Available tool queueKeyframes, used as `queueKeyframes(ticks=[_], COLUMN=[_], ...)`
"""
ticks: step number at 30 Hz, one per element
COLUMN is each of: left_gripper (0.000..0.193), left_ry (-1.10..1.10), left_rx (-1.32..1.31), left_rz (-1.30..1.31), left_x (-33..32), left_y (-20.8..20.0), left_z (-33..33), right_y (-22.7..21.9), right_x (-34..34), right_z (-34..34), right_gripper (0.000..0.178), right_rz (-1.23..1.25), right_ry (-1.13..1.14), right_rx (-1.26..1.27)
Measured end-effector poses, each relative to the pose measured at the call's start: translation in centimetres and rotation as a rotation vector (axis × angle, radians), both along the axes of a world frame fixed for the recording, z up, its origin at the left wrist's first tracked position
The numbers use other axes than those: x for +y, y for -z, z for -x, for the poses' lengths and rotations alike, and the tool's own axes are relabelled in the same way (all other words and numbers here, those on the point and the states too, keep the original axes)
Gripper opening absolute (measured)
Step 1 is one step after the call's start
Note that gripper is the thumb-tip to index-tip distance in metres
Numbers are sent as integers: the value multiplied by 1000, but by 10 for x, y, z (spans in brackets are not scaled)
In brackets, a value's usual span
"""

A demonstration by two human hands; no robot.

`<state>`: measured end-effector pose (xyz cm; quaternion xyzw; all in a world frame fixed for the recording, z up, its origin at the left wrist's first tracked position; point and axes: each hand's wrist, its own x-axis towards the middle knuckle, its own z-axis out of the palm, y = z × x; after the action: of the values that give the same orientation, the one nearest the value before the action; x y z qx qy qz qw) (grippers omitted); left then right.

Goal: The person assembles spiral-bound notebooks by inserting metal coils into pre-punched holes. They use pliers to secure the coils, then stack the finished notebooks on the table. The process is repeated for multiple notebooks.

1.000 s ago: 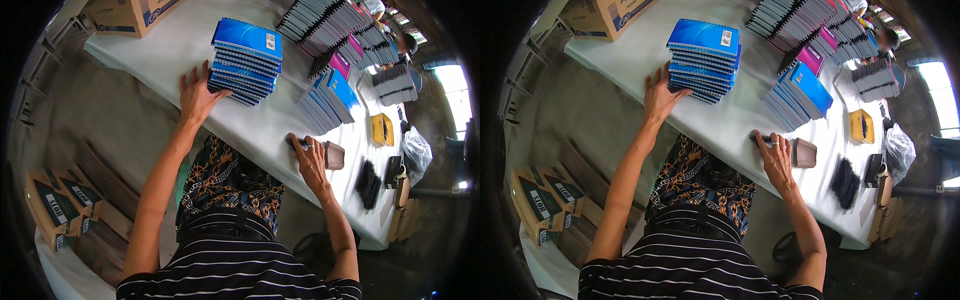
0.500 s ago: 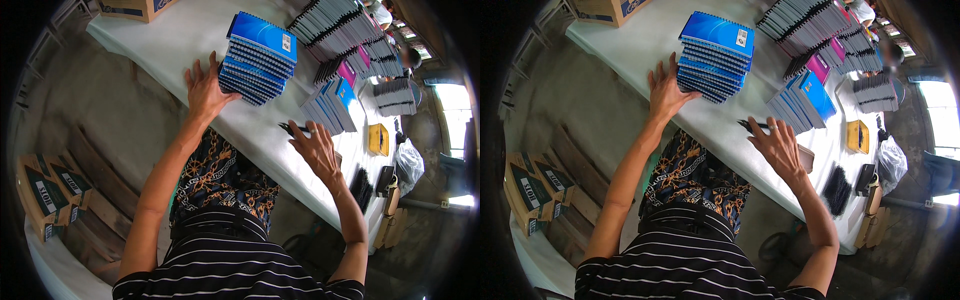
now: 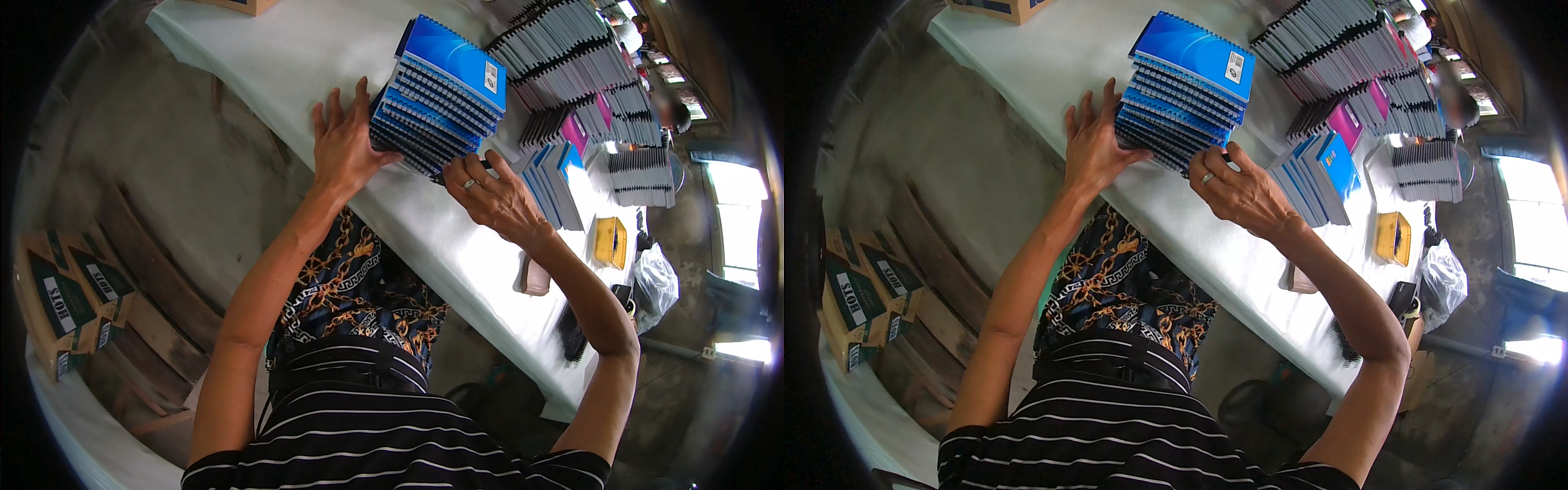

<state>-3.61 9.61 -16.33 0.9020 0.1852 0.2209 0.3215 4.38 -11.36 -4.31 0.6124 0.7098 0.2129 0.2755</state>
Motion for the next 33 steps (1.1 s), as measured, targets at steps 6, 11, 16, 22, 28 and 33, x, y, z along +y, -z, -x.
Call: queueKeyframes(ticks=[6,11,16,22,28,33], left_gripper=[120,122,122,123,124,123], left_ry=[-1,3,-32,-29,-30,-32], left_rx=[-20,45,5,-20,-52,-16], left_rz=[-5,-5,28,23,-12,-1], left_x=[0,1,1,-3,-3,-2], left_y=[2,0,-8,-5,-2,-3], left_z=[0,-1,2,1,1,1], right_y=[5,21,-25,-22,-11,-2], right_x=[3,24,22,-3,-3,9], right_z=[1,43,22,-4,-11,20], right_gripper=[25,14,22,35,35,13], right_rz=[-12,115,-46,17,25,10], right_ry=[-4,408,313,108,24,227], right_rx=[57,-11,232,201,47,43])
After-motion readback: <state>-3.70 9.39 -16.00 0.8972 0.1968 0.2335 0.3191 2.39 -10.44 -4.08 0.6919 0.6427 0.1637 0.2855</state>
